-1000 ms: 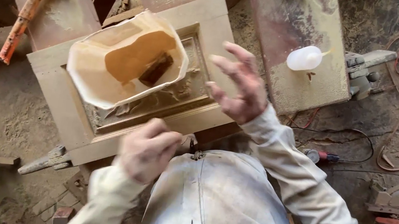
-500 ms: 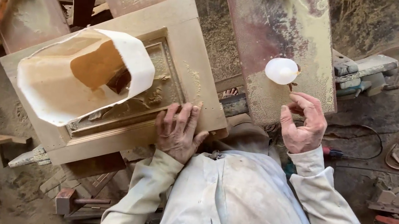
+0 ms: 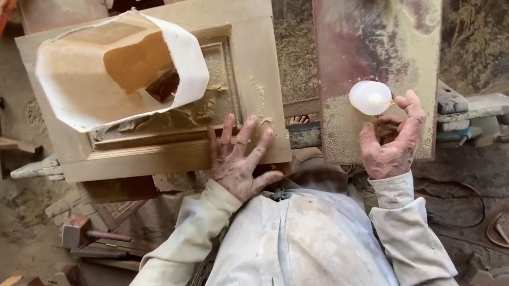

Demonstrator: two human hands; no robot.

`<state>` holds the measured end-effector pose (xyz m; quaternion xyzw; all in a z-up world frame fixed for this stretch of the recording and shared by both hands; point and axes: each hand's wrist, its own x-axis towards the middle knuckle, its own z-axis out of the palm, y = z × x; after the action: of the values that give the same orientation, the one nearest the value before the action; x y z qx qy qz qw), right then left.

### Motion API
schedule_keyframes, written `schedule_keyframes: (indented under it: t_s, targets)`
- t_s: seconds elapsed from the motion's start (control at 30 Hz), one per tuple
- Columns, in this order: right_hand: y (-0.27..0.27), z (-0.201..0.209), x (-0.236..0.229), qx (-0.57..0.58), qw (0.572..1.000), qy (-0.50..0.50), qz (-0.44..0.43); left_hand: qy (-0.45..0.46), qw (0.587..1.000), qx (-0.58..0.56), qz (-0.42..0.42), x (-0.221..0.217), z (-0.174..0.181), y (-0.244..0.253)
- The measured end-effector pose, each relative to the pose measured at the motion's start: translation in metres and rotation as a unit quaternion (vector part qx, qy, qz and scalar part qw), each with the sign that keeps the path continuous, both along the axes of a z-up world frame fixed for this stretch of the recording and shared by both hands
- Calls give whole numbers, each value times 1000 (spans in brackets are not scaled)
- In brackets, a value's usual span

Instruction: Applying wood filler from a squeeze bottle to a carved wooden panel and spreading it into gaps with fingers.

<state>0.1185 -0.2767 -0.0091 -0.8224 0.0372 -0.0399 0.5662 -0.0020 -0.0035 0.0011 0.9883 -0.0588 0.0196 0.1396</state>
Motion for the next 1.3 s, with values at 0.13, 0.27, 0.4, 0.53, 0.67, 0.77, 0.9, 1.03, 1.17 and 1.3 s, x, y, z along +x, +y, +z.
schedule_keyframes:
  t_s: [0.13, 0.27, 0.4, 0.53, 0.67, 0.77, 0.9, 1.03, 1.17, 1.3]
  targets:
    - [-2, -1, 9, 2, 999, -8, 47, -8, 1000, 15, -5, 3, -4, -3]
    - [3, -7, 13, -42, 998, 2, 41, 6, 1000, 15, -15, -2, -5, -4]
    - [3, -12, 15, -53, 998, 15, 29, 33, 999, 32, -18, 6, -5, -4]
    - [5, -5, 20, -77, 996, 15, 46, 26, 998, 49, -18, 4, -2, -9]
    - [2, -6, 22, -56, 997, 29, 37, 14, 997, 66, -33, 7, -5, -8]
    - [3, -6, 21, -58, 997, 25, 41, -11, 998, 58, -19, 5, -14, -11]
    - [0, -6, 23, -53, 997, 27, 40, -16, 998, 52, -35, -5, -6, -8]
    - [-1, -4, 21, -77, 995, 29, 55, -10, 998, 65, -5, 6, -16, -11]
    - [-1, -2, 28, -82, 995, 24, 57, 6, 998, 63, -10, 0, -13, -7]
    - [-4, -6, 27, -112, 992, 13, 63, 9, 998, 54, -9, 13, -10, -13]
